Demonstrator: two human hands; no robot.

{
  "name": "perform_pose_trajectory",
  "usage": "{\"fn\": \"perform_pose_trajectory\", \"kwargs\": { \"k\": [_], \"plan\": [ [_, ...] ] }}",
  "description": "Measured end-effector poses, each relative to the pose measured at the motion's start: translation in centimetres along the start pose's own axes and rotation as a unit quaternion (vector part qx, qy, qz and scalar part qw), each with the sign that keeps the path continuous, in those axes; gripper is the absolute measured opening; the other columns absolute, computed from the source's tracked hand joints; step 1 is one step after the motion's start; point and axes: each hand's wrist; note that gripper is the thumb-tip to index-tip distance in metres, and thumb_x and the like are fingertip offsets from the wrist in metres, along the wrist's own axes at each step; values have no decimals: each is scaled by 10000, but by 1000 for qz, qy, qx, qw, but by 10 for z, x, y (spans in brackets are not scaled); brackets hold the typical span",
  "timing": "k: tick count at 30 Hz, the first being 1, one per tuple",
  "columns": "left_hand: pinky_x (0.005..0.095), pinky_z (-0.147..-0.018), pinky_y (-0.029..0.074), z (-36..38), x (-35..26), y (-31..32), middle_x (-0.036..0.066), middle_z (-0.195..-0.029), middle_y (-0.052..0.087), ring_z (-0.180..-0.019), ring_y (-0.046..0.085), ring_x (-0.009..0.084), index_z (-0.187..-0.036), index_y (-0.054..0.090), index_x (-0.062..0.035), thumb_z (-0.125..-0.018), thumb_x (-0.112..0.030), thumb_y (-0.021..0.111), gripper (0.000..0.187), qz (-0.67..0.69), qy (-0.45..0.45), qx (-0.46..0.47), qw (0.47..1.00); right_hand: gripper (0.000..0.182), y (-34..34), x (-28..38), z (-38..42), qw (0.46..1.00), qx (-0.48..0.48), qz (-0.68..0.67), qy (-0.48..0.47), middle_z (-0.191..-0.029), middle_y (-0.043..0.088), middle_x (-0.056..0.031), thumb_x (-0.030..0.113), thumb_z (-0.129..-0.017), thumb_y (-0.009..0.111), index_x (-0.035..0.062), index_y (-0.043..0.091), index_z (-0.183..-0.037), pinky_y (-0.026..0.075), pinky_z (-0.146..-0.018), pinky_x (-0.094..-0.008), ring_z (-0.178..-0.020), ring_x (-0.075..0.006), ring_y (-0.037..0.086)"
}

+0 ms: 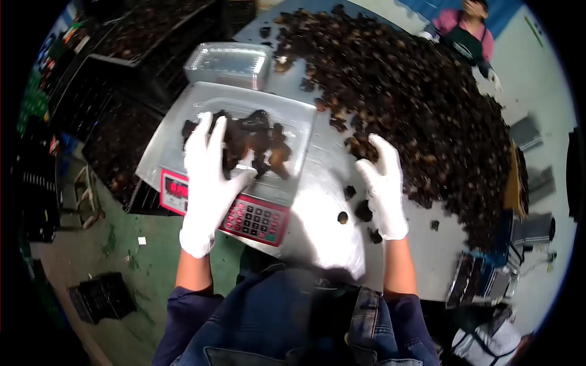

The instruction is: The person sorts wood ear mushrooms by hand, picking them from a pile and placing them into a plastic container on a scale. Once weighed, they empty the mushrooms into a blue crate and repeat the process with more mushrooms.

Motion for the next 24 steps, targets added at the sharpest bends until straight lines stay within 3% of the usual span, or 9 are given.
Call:
{"fn": "perform_pose_trajectory", "kwargs": {
  "k": [3, 6, 9, 12, 14, 16, 19, 21, 24],
  "plan": [
    [411, -1109, 358, 14, -34, 12, 164, -1438, 459, -1331, 434, 330, -1361, 526, -60, -710, 44, 731, 690, 90, 53, -53, 993, 375, -56, -82, 21, 986, -112, 17, 122, -1259, 614, -123, 71, -899, 636, 3, 609, -1267, 443, -1019, -325, -1177, -226, 578],
    [423, -905, 499, 40, -60, 58, 150, -1194, 620, -1088, 597, 333, -1131, 635, -25, -762, 8, 672, 372, 185, 149, 107, 965, 312, -80, -112, 64, 976, -91, 14, 195, -1148, 674, -93, 25, -912, 630, -14, 638, -1222, 479, -972, -299, -1096, -200, 632],
    [458, -1045, 409, 66, -90, 125, 153, -1419, 479, -1270, 489, 353, -1325, 531, -47, -754, -115, 710, 602, 157, 205, 270, 928, 340, -67, -109, 108, 984, -10, 75, 159, -1018, 670, -118, 152, -826, 772, 53, 686, -1139, 513, -869, -332, -982, -250, 650],
    [487, -1113, 330, 81, -97, 199, 191, -1515, 364, -1377, 364, 402, -1437, 434, -61, -766, -119, 679, 717, 77, 190, 251, 946, 628, -44, -73, 132, 971, 8, 236, 39, -1052, 616, -102, 305, -699, 855, 84, 622, -1239, 528, -781, -358, -903, -260, 616],
    [488, -1120, 322, 79, -103, 227, 221, -1503, 374, -1367, 365, 424, -1449, 418, -50, -788, -169, 677, 720, 80, 179, 241, 950, 698, -33, -85, 143, 951, 0, 308, -17, -1102, 595, -116, 378, -692, 836, 91, 596, -1281, 516, -818, -377, -986, -291, 592],
    [488, -1135, 302, 72, -113, 250, 257, -1483, 390, -1360, 373, 424, -1457, 408, -38, -819, -277, 689, 737, 98, 174, 218, 955, 711, -25, -100, 150, 942, 16, 334, 35, -1128, 581, -133, 382, -705, 819, 90, 574, -1305, 506, -810, -398, -1017, -305, 580],
    [488, -1050, 406, 52, -144, 259, 222, -1367, 490, -1277, 452, 385, -1368, 500, -38, -844, -313, 680, 619, 92, 201, 173, 960, 643, -21, -106, 154, 945, 9, 324, 51, -1064, 600, -115, 326, -725, 820, 99, 590, -1280, 519, -749, -387, -894, -283, 619],
    [447, -983, 436, 32, -166, 254, 170, -1277, 522, -1269, 435, 369, -1281, 580, -72, -825, -236, 700, 499, 4, 128, 380, 916, 540, -24, -110, 155, 958, 22, 278, 74, -994, 596, -112, 238, -793, 756, 140, 586, -1296, 529, -717, -387, -824, -282, 628],
    [400, -867, 498, 37, -152, 296, 151, -1048, 579, -1057, 570, 292, -1047, 657, -32, -815, -156, 700, 267, 62, 154, 292, 942, 432, -34, -99, 151, 977, -43, 181, 105, -911, 611, -111, 127, -807, 739, 130, 632, -1226, 524, -684, -371, -749, -268, 645]
  ]
}}
Point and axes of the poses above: each hand's wrist, its own z-axis away from the middle knuckle, its own y-axis out of the palm, x = y × z
